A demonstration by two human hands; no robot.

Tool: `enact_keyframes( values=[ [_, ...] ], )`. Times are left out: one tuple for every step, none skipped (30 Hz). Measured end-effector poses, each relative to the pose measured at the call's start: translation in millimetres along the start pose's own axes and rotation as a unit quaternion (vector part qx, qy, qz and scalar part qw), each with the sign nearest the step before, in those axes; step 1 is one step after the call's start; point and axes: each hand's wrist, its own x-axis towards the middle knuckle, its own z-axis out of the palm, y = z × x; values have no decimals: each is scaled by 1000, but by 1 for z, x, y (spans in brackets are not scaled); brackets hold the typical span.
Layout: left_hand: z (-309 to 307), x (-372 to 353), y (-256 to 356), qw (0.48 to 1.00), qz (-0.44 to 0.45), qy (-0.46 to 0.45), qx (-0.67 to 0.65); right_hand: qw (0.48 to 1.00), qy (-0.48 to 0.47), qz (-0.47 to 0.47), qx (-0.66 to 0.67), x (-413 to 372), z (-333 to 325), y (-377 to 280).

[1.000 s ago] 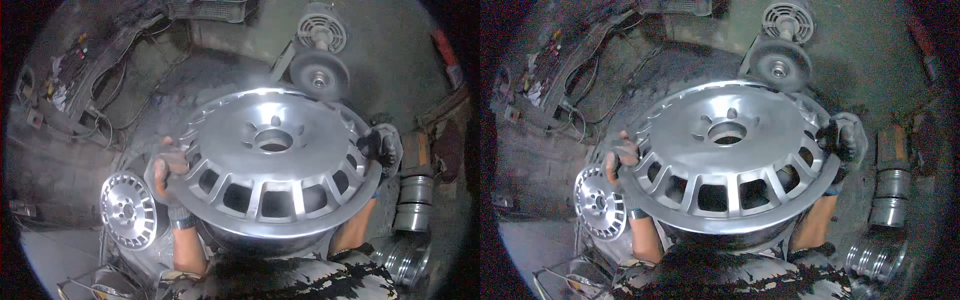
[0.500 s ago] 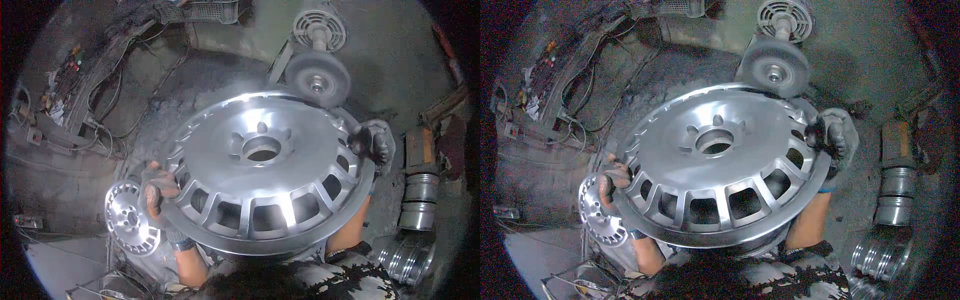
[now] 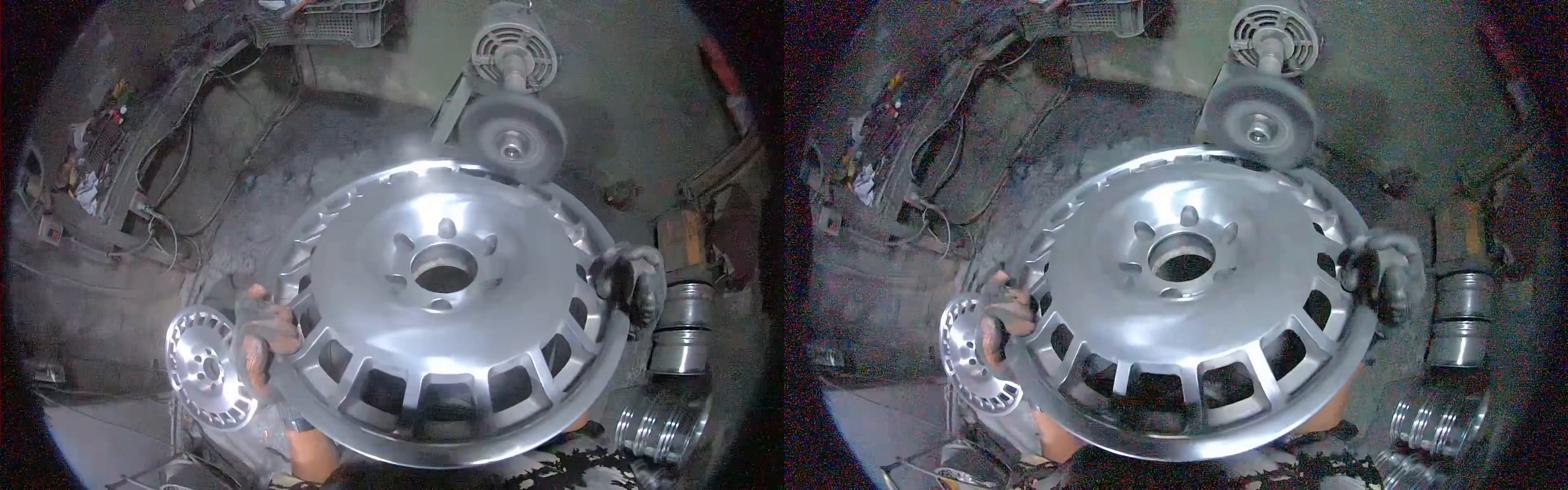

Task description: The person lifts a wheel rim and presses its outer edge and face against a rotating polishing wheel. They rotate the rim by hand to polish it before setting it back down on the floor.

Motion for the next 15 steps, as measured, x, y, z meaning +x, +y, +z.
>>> enact_keyframes(
  values=[
    [1, 0, 0, 1000, 0, -1, 3, 1000, 0, 1, -1, -2, 0, -1],
    [1, -1, 1, 1000, -1, -2, 6, 1000, -1, 1, -2, -3, 0, -1],
    [0, -2, 1, 1000, -1, 0, 8, 1000, -1, 1, -2, -5, -1, -1],
    [1, -3, 2, 1000, -2, -1, 9, 1000, -1, 0, -2, -6, 0, -1],
    [1, -4, 1, 1000, -2, -2, 12, 1000, -1, 1, -2, -6, 0, -1],
    [0, -5, 2, 1000, -4, -2, 14, 1000, -3, 2, -3, -6, 0, -1],
    [1, -5, 2, 1000, -5, -4, 16, 1000, -1, 1, -4, -6, 0, -1],
    [1, -6, 2, 1000, -6, -3, 16, 1000, -2, 2, -5, -7, -1, -2],
    [2, -5, 2, 1000, -6, -3, 16, 1000, -3, 2, -3, -7, -1, -2],
    [2, -6, 3, 1000, -8, -3, 19, 1000, -3, 1, -2, -7, 0, -2],
    [1, -8, 4, 1000, -8, -4, 20, 1000, -3, 1, -1, -6, 0, -2],
    [1, -11, 4, 1000, -9, -2, 20, 1000, -5, 1, 0, -6, 0, -2],
    [0, -13, 6, 1000, -8, -2, 23, 1000, -5, 2, 1, -6, 0, -2],
    [-1, -12, 5, 1000, -11, -3, 26, 1000, -5, 1, 2, -4, -1, 0],
    [-1, -14, 5, 1000, -11, -1, 25, 1000, -6, -1, 2, -3, -1, 2]
  ],
)
